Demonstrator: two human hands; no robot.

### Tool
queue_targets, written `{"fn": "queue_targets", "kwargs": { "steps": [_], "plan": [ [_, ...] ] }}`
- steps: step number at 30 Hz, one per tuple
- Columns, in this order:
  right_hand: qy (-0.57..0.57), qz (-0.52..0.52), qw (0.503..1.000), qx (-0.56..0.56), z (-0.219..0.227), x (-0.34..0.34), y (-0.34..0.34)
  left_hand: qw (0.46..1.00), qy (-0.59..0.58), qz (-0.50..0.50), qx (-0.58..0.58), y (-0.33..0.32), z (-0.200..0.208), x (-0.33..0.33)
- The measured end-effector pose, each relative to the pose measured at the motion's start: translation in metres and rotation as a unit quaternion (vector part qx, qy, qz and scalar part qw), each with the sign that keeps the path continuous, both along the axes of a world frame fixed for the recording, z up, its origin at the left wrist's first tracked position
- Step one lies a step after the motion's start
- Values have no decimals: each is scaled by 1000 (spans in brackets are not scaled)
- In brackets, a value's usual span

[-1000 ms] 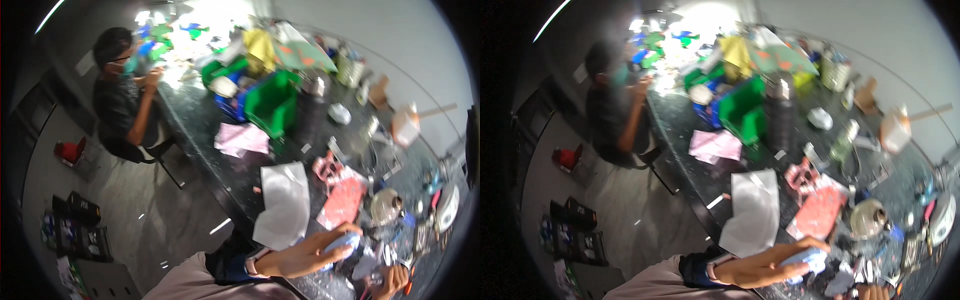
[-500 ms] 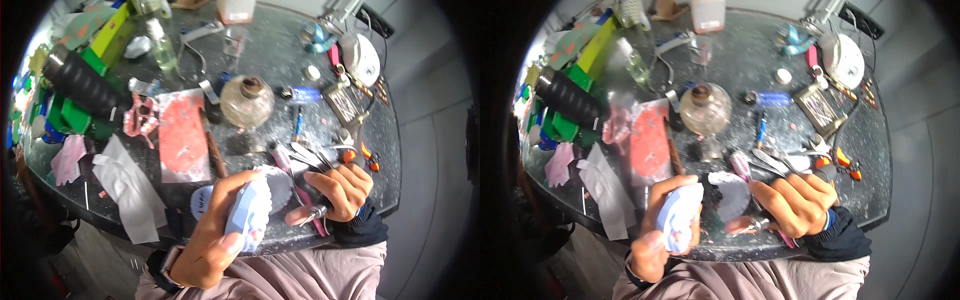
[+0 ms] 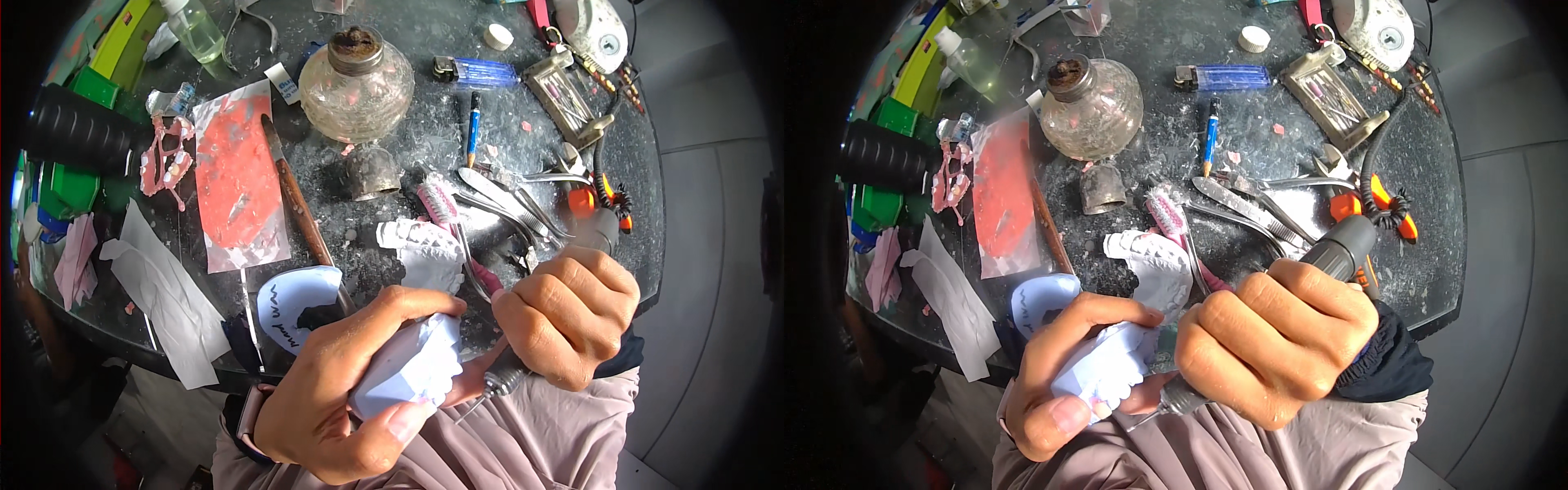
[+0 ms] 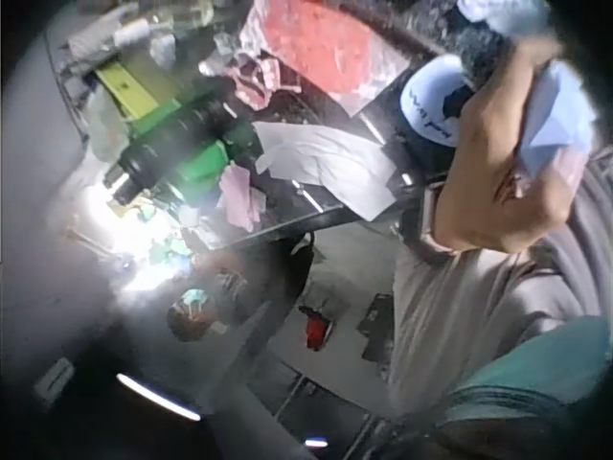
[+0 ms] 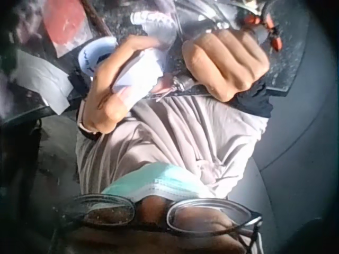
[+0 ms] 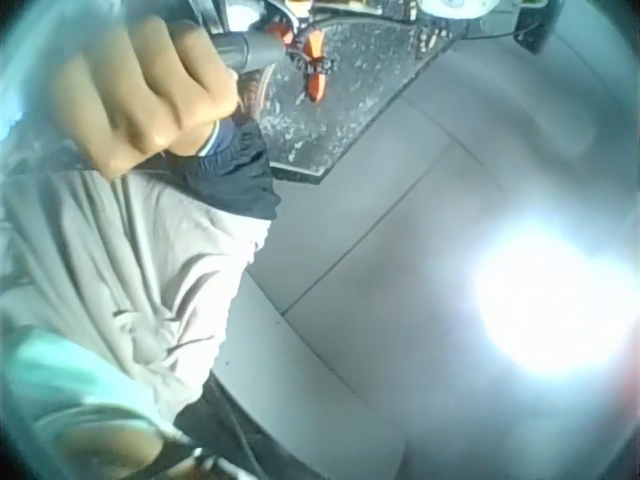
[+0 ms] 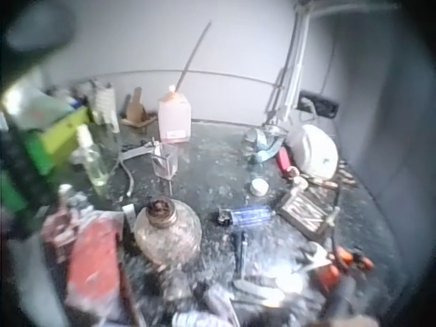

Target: The person uses a rotary tool to grind and shape a blue dental impression model, then applies a pink substance using a small spatula and shapes it against the model.

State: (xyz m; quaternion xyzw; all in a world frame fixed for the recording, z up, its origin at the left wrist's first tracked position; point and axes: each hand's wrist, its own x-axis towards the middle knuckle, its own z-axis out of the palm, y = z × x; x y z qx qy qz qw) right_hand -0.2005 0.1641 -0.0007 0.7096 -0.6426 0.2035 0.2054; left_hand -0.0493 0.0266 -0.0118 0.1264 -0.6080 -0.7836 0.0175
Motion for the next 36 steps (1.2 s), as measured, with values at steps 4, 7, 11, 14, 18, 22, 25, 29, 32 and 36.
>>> {"fn": "queue_targets", "kwargs": {
  "steps": [4, 7, 11, 14, 18, 22, 25, 29, 32, 36],
  "plan": [
    [38, -10, 999, -28, -1, -1, -1, 997, -50, -33, 38, -1, 7, -2],
    [45, -24, 998, -39, -1, 2, -2, 996, -64, -42, 41, -1, 8, -4],
    [39, -37, 998, -38, 0, 6, -2, 995, -81, -32, 38, -1, 11, -6],
    [37, -47, 997, -41, -2, 8, -3, 995, -90, -35, 28, 0, 12, -7],
    [40, -51, 998, -27, -1, 9, -3, 994, -107, -31, 9, -1, 15, -8],
    [47, -66, 996, -29, -2, 11, -3, 992, -125, -33, 14, -1, 17, -9],
    [49, -61, 996, -44, -5, 10, -4, 992, -121, -36, -5, -2, 14, -8],
    [46, -63, 995, -61, -7, 10, -6, 993, -118, -21, -13, 2, 11, -7],
    [46, -63, 994, -79, -8, 10, -7, 990, -135, -28, -3, -1, 17, -9],
    [43, -63, 994, -79, -8, 9, -8, 989, -147, -34, -1, -1, 16, -8]
  ]
}}
